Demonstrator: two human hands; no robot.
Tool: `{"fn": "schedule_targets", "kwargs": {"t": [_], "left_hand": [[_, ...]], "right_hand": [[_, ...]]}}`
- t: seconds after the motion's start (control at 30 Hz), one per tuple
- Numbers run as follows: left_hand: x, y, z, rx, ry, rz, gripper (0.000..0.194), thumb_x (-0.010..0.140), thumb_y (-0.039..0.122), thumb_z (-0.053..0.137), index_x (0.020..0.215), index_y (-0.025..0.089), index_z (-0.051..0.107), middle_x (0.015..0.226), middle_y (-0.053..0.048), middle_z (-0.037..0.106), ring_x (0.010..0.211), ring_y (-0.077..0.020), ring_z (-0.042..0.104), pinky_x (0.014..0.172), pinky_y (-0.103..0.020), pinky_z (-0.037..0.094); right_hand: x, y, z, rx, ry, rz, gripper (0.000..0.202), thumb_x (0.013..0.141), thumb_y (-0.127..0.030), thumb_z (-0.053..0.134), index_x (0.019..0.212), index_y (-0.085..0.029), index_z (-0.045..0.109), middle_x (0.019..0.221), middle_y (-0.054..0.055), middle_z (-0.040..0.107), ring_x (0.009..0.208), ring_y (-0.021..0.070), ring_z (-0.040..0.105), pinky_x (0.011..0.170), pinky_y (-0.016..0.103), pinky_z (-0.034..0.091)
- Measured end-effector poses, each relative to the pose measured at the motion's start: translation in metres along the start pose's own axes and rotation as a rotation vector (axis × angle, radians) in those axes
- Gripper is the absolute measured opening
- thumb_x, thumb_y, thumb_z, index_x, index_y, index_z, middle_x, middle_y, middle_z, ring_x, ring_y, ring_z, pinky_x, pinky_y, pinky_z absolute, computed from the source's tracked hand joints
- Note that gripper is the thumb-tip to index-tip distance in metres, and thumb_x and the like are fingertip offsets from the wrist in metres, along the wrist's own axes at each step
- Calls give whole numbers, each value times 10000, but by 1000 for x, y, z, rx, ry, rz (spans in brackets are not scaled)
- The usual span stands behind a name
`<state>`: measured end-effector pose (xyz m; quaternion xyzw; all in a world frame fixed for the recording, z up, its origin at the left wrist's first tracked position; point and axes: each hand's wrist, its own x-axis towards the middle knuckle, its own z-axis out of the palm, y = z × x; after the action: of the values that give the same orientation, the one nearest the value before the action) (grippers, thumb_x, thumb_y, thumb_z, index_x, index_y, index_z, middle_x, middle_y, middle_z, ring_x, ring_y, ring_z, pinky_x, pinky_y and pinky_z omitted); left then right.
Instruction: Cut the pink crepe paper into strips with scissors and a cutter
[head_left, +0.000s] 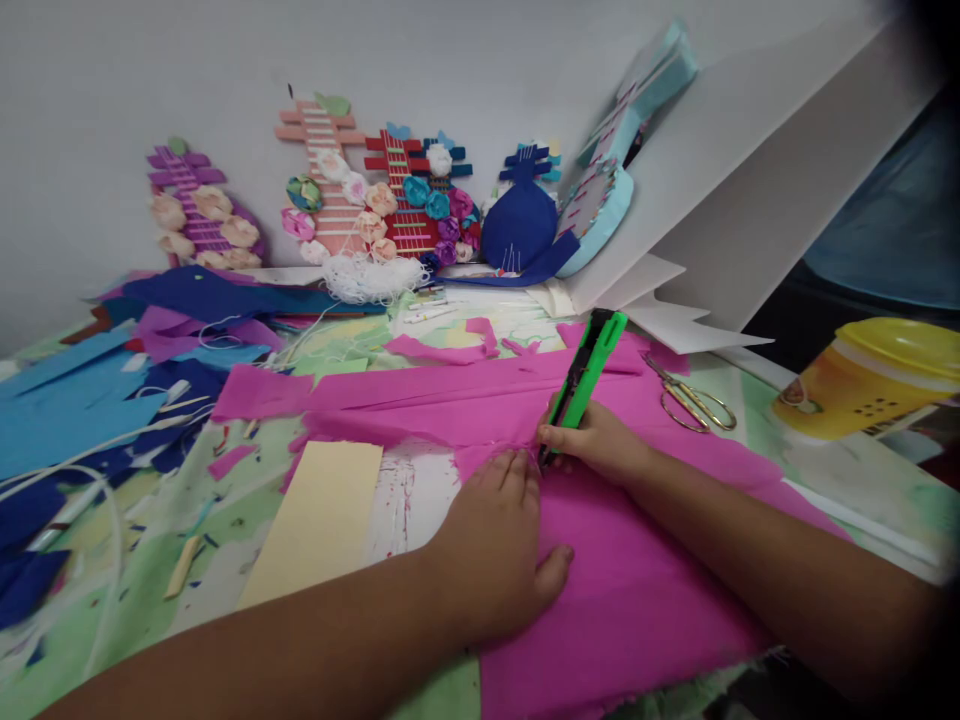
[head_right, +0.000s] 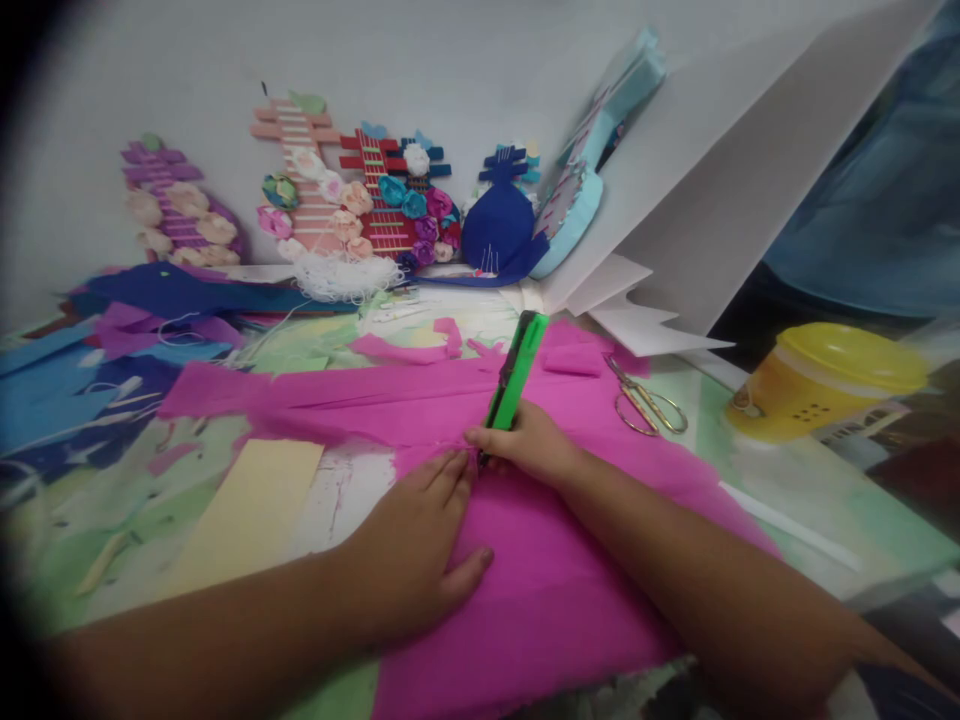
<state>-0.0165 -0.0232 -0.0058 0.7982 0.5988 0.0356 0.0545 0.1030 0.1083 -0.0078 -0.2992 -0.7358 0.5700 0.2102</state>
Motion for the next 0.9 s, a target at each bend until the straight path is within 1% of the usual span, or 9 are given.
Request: {"fn": "schedule_targets", "kwargs": {"t": [0.1,0.23,0.37,0.57,0.63,0.77,0.9], "left_hand": [[0,0,0,-15,0,-9,721,805,517,264,1301,-7,261,1344,-217,250,1242,-321,201,1020,-406,171],[0,1,0,-14,7,-5,719,809,509,270,1296,-20,263,1344,-219,250,1243,-320,199,1023,-402,164],[-1,1,-2,-20,15,-4,715,806,498,290,1298,-18,258,1336,-215,274,1231,-317,231,1016,-393,186],[-1,2,-4,-29,40,-3,665,792,476,337,1289,36,304,1299,-172,363,1197,-301,299,1010,-396,206],[-1,2,-3,-24,36,-5,682,795,480,328,1292,16,288,1308,-185,344,1206,-303,283,1012,-391,202],[-1,1,-2,-18,-9,-19,717,808,512,280,1303,-6,250,1354,-201,241,1246,-315,195,1014,-404,186],[0,1,0,-4,-27,-29,726,812,513,266,1309,-14,226,1357,-215,216,1248,-323,181,1014,-413,180]], "right_hand": [[-1,-2,0,-40,-28,-14,257,627,-368,640,633,-125,560,503,-9,539,458,85,499,448,202,409],[-2,-5,3,-105,-3,-2,226,612,-336,648,643,-134,548,541,-8,545,484,90,502,477,213,421],[-5,-6,7,-176,25,-12,213,620,-333,627,619,-153,514,551,-12,532,500,95,486,480,219,406],[-8,-7,11,-311,82,-55,290,568,-370,661,584,-169,452,548,-36,457,527,92,431,488,221,365],[-7,-7,9,-274,59,-37,287,576,-379,658,592,-163,469,554,-28,479,531,97,450,494,225,376],[-3,-5,3,-137,10,10,288,615,-411,629,637,-140,535,540,-11,522,506,100,480,491,228,398],[-2,-3,-1,-135,9,-34,307,615,-428,630,653,-135,546,574,-3,540,547,103,496,522,226,413]]}}
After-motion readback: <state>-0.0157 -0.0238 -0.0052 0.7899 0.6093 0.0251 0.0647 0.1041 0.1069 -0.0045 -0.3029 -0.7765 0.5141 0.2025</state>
